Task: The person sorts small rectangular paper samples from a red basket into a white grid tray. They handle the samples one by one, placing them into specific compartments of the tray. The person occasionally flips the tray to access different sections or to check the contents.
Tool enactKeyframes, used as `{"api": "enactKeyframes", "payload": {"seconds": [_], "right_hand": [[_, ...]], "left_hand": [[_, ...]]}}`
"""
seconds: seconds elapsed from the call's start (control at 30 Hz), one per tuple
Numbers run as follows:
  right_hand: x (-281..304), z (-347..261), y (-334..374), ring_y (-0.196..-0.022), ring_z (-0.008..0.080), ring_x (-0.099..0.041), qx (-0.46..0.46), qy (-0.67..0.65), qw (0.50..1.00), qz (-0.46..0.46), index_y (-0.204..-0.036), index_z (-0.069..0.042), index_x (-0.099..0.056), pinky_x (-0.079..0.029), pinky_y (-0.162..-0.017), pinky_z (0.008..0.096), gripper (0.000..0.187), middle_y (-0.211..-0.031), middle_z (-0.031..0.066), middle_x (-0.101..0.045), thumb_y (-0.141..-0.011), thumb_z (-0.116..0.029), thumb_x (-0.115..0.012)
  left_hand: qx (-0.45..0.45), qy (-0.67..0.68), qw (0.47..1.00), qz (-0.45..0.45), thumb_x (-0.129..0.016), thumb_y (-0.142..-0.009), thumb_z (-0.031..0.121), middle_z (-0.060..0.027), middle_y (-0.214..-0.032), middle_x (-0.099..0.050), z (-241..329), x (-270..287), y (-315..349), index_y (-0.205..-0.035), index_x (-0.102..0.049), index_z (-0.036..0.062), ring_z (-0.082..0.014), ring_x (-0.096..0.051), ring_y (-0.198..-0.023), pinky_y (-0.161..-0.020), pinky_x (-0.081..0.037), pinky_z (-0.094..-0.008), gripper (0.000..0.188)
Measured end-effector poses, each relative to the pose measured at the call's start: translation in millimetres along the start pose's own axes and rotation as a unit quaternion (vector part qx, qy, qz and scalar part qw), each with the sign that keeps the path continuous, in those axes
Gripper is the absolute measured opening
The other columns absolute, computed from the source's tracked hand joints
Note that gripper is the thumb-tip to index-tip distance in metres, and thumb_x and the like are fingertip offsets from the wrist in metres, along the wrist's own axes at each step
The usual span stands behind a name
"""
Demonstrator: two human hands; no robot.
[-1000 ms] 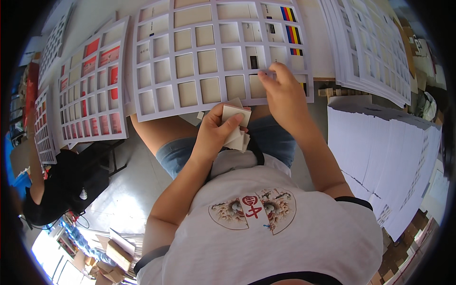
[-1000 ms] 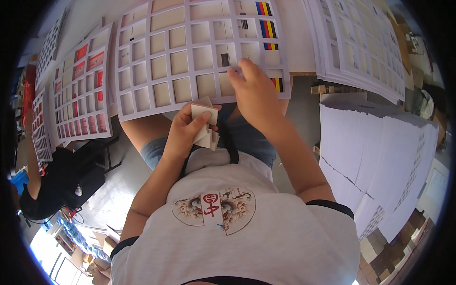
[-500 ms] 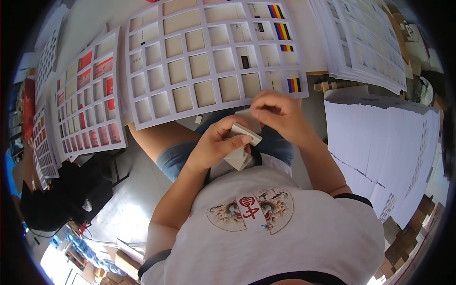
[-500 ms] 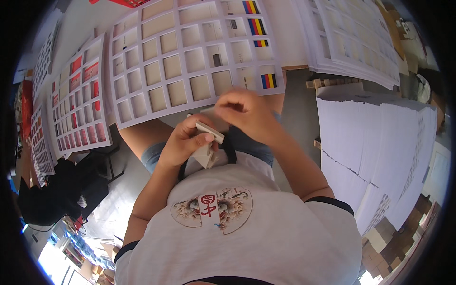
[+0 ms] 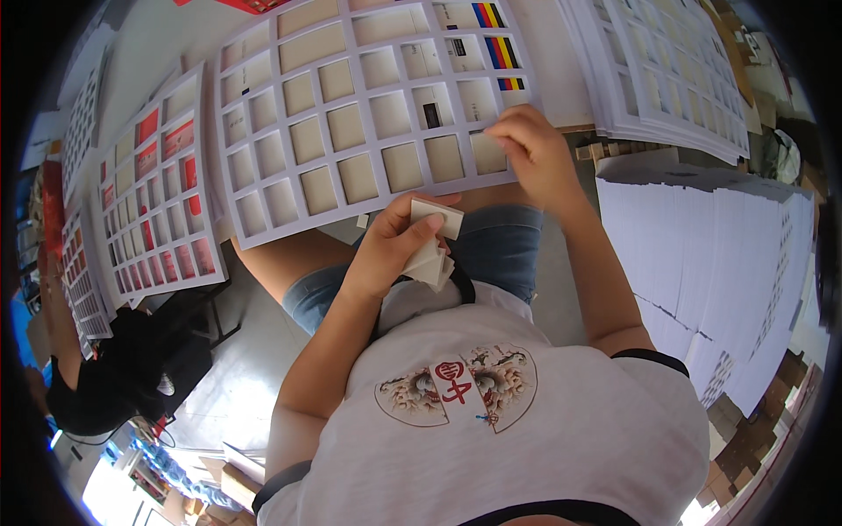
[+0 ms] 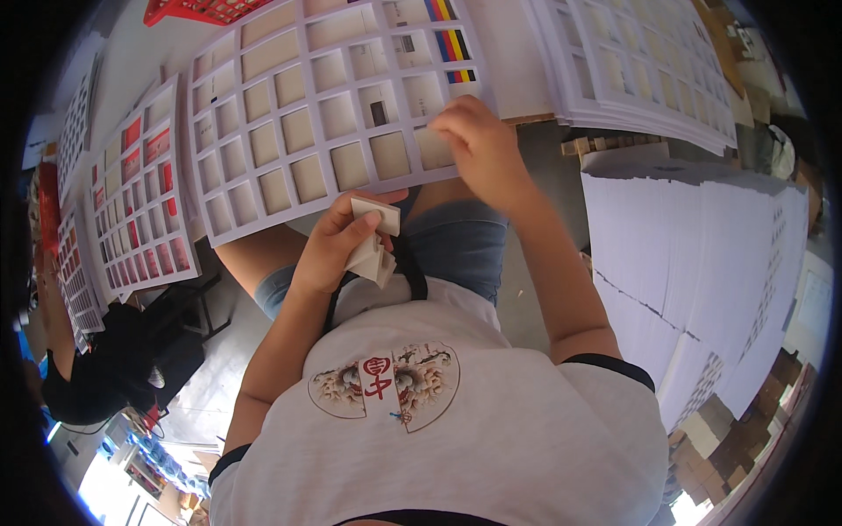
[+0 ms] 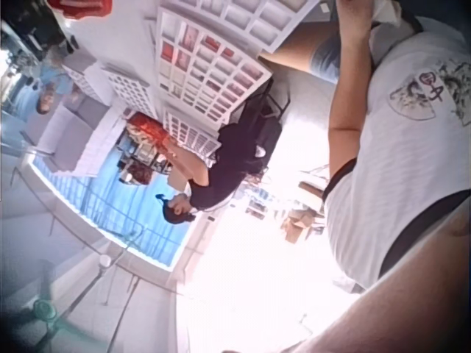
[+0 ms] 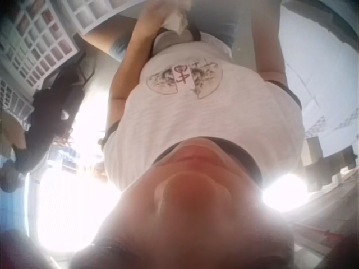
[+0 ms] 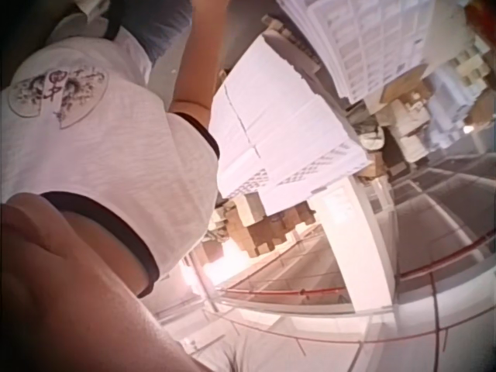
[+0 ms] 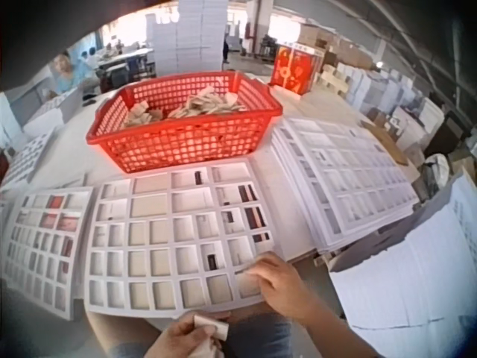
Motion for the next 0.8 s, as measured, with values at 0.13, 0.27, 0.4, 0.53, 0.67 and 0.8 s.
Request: {"api": "enactKeyframes", "payload": {"seconds": [0.13,0.27,0.4,0.53,0.67,0.8], "right_hand": [[5.5,-28.7,14.3,-0.091,0.0281,-0.062,0.147,0.241,0.959,-0.025,-0.101,-0.003,-0.067,-0.049,-0.078,0.0362,0.017,-0.113,0.0108,-0.058,-0.084,-0.005,-0.066],[7.4,-54.8,37.6,-0.094,0.022,-0.059,0.072,0.039,0.994,-0.066,-0.114,-0.003,-0.065,-0.046,-0.085,0.0345,0.03,-0.11,0.0089,-0.059,-0.084,0.001,-0.066],[-6.3,-56.9,54.9,-0.082,0.0122,-0.058,-0.107,-0.167,0.973,-0.117,-0.121,-0.003,-0.06,-0.047,-0.072,0.029,0.031,-0.099,0.0071,-0.061,-0.09,-0.004,-0.063],[34.0,-38.5,30.7,-0.078,0.0143,-0.056,-0.133,-0.089,0.985,0.059,-0.117,-0.006,-0.062,-0.047,-0.071,0.0282,0.028,-0.094,0.0077,-0.06,-0.093,0.004,-0.051],[62.2,-17.1,-0.3,-0.083,0.0238,-0.06,-0.018,0.061,0.997,0.038,-0.111,-0.005,-0.063,-0.049,-0.076,0.0332,0.029,-0.097,0.0111,-0.061,-0.089,0.009,-0.051],[37.0,7.9,-2.3,-0.087,0.0245,-0.059,-0.035,0.045,0.998,-0.003,-0.107,-0.003,-0.064,-0.048,-0.078,0.0325,0.025,-0.101,0.0088,-0.059,-0.087,0.007,-0.054]], "left_hand": [[-0.019,0.012,1.0,0.022,-0.056,-0.099,0.019,-0.0122,-0.117,-0.065,-5.4,5.7,-2.3,-0.114,-0.059,0.0029,-0.0118,-0.064,-0.075,-0.068,-0.054,-0.0278,0.022],[0.013,0.005,0.999,0.036,-0.056,-0.099,0.02,-0.0146,-0.115,-0.066,-6.4,3.6,-2.1,-0.112,-0.059,0.0015,-0.0123,-0.064,-0.073,-0.066,-0.054,-0.0279,0.023],[0.041,0.004,0.999,-0.002,-0.057,-0.099,0.019,-0.0087,-0.105,-0.068,-13.1,0.5,-0.6,-0.122,-0.059,0.0026,-0.0097,-0.064,-0.074,-0.065,-0.053,-0.025,0.029],[0.068,-0.013,0.998,-0.01,-0.057,-0.098,0.022,-0.014,-0.112,-0.067,-12.2,-3.6,4.2,-0.133,-0.053,0.0015,-0.0111,-0.064,-0.072,-0.062,-0.053,-0.0245,0.041],[0.096,0.035,0.995,0.005,-0.055,-0.099,0.023,-0.0157,-0.115,-0.066,-16.2,4.4,6.3,-0.135,-0.05,0.0009,-0.0121,-0.064,-0.073,-0.062,-0.053,-0.0253,0.043],[0.089,0.14,0.985,0.037,-0.055,-0.1,0.025,-0.0166,-0.113,-0.066,-23.0,14.1,-2.9,-0.127,-0.052,0.0028,-0.0129,-0.065,-0.073,-0.062,-0.056,-0.0269,0.035]]}}
Point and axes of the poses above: each hand's wrist, its own y-axis away from the middle knuckle, its own x-axis out of the back of the hand, z = x × y, the point moved 4 cm from there along -y, towards the middle knuckle
